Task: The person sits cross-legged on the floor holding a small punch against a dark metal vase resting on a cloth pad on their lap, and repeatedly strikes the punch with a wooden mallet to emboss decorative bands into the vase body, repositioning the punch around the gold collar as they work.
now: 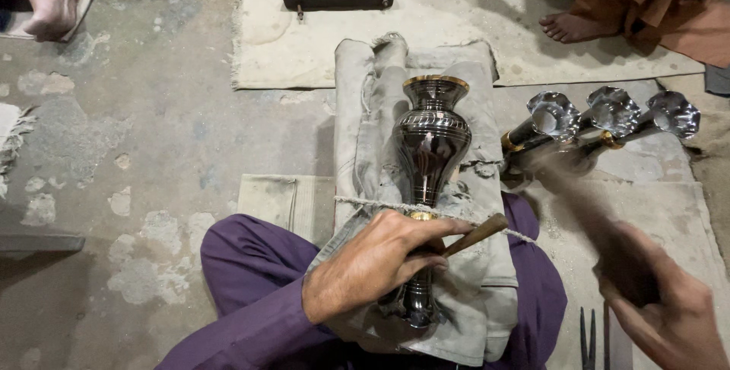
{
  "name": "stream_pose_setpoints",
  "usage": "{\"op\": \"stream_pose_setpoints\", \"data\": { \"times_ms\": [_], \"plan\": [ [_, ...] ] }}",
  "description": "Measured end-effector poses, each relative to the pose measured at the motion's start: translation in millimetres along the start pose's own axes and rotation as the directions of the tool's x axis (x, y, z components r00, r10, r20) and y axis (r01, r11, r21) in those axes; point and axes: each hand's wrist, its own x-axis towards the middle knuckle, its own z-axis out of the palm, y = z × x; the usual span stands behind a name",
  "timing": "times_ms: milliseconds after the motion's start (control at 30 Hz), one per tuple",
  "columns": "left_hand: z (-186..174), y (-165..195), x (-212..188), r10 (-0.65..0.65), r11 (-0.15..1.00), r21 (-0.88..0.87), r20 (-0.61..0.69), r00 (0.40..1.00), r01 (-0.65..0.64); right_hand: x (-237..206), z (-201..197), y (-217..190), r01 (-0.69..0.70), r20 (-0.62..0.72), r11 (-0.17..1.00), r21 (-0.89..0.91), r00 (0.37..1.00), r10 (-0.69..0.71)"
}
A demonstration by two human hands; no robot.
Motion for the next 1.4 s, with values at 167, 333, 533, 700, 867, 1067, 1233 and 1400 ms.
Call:
{"op": "stream_pose_setpoints", "data": {
  "times_ms": [167,333,533,700,867,1067,1233,1400],
  "plan": [
    [-1.9,-1.9,0.6,0.046,0.999,0.027,0.015,0.999,-0.047,-11.7,-2.0,-4.1,-0.025,0.024,0.998,-0.053,0.999,0.027],
    [-1.5,-6.0,3.1,0.012,1.000,0.019,0.044,0.999,-0.013,-13.1,-5.1,-18.8,0.036,-0.078,0.999,-0.003,0.996,-0.037],
    [-2.2,-5.9,2.3,0.042,0.999,0.016,0.027,0.999,-0.042,-12.3,-5.3,-17.3,0.038,-0.086,0.999,0.033,0.996,-0.035],
    [-3.8,-3.8,0.9,0.013,0.999,0.043,0.061,0.998,-0.016,-15.0,-1.5,-10.6,-0.029,-0.034,0.998,-0.060,0.999,0.027],
    [-2.3,-7.5,2.1,0.104,0.994,0.027,0.033,0.994,-0.105,-16.8,1.4,-6.8,-0.080,0.011,0.959,-0.273,0.996,0.086],
    [-2.7,-9.7,1.8,0.153,0.988,0.000,0.024,0.988,-0.153,-19.8,7.5,12.5,-0.152,0.080,0.934,-0.322,0.979,0.187],
    [-4.7,-6.6,4.6,0.071,0.997,-0.036,0.091,0.993,-0.068,-15.7,12.2,25.3,0.034,0.022,0.945,0.324,0.999,-0.044],
    [-5.7,-7.5,6.1,0.088,0.996,-0.014,0.104,0.991,-0.087,-22.2,2.6,14.6,-0.176,0.011,0.979,-0.100,0.984,0.178]
  ]
}}
